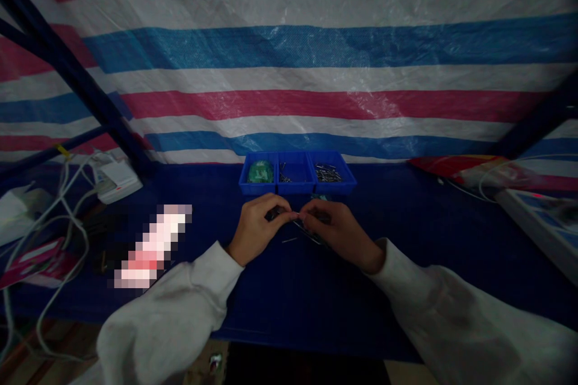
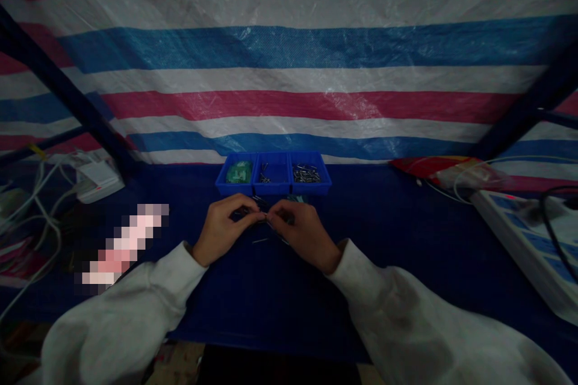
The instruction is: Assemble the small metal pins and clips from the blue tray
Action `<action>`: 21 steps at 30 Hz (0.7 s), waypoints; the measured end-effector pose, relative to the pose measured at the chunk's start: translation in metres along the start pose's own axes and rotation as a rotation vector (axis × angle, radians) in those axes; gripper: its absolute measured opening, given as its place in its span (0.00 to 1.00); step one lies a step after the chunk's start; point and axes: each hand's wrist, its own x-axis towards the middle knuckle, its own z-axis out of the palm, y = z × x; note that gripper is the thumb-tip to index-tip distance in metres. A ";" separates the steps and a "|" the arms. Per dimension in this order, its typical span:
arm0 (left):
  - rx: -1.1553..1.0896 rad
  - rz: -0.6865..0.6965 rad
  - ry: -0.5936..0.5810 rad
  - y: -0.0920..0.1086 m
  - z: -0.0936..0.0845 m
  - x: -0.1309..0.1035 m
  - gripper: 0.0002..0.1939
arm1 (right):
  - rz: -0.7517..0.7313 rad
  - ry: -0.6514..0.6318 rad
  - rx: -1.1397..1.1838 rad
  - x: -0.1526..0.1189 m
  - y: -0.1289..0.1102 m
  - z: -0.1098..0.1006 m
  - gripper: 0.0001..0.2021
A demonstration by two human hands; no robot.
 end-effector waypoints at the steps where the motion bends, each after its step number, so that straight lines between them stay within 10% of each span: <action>1: 0.045 0.048 0.011 0.000 0.000 0.000 0.05 | -0.009 0.032 -0.039 0.000 -0.001 0.000 0.08; 7: 0.245 0.188 -0.069 -0.002 0.001 -0.005 0.01 | -0.159 0.124 -0.296 -0.005 -0.009 0.001 0.05; 21: -0.044 -0.057 -0.029 0.001 0.001 -0.003 0.06 | -0.164 0.055 -0.334 -0.004 -0.007 0.002 0.05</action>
